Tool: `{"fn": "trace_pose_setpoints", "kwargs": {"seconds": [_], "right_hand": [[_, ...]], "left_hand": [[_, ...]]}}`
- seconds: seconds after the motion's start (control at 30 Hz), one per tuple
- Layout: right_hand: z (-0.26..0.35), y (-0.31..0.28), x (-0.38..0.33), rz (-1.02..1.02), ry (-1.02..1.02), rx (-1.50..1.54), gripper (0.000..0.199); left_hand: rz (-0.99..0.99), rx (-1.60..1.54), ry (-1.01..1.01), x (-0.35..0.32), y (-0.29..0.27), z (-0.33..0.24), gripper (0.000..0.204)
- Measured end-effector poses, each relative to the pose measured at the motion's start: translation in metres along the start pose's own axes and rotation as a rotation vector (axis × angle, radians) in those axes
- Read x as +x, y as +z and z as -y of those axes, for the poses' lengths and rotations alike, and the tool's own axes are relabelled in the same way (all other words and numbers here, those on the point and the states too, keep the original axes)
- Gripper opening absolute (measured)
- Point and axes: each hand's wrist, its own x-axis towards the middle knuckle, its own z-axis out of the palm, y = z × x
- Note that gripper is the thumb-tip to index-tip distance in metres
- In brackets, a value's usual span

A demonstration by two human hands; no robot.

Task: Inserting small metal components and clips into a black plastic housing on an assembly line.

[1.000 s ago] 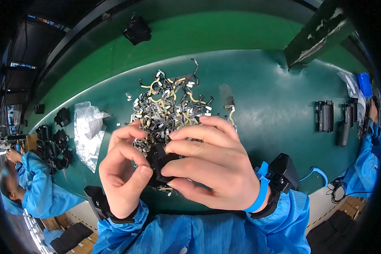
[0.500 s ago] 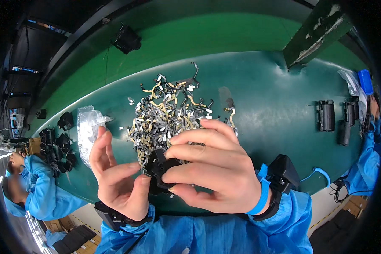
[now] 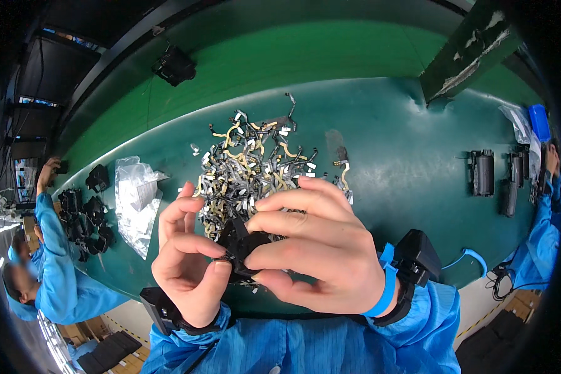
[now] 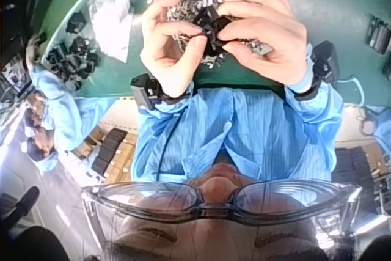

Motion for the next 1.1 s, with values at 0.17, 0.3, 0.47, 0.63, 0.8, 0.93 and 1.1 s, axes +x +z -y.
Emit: {"fn": "trace_pose_setpoints", "kwargs": {"seconds": [0.17,0.3,0.47,0.63,0.8,0.93,1.1], "right_hand": [[0.002,-0.001,0.000,0.006,0.016,-0.004,0.029],[0.002,0.000,-0.002,-0.014,0.035,0.025,0.035],[0.003,0.001,-0.003,-0.016,0.055,0.036,0.038],[0.003,0.004,-0.003,-0.032,0.003,-0.058,0.040],[0.004,0.006,-0.005,-0.019,-0.044,-0.130,0.039],[0.001,0.008,-0.008,-0.019,-0.049,-0.105,0.040],[0.005,0.007,-0.005,0.037,-0.043,-0.055,0.046]], "left_hand": [[-0.012,0.014,0.018,-0.001,0.000,-0.002,0.021],[-0.028,0.371,0.191,-0.001,-0.003,-0.012,0.025],[0.078,0.562,0.287,-0.004,-0.010,-0.015,0.015],[0.007,0.743,0.278,0.002,-0.003,-0.029,0.025],[0.093,0.500,0.046,0.011,-0.010,-0.029,0.018],[0.252,0.116,-0.199,0.019,-0.022,-0.014,0.017],[0.407,-0.141,-0.380,0.026,-0.030,-0.014,0.018]]}}
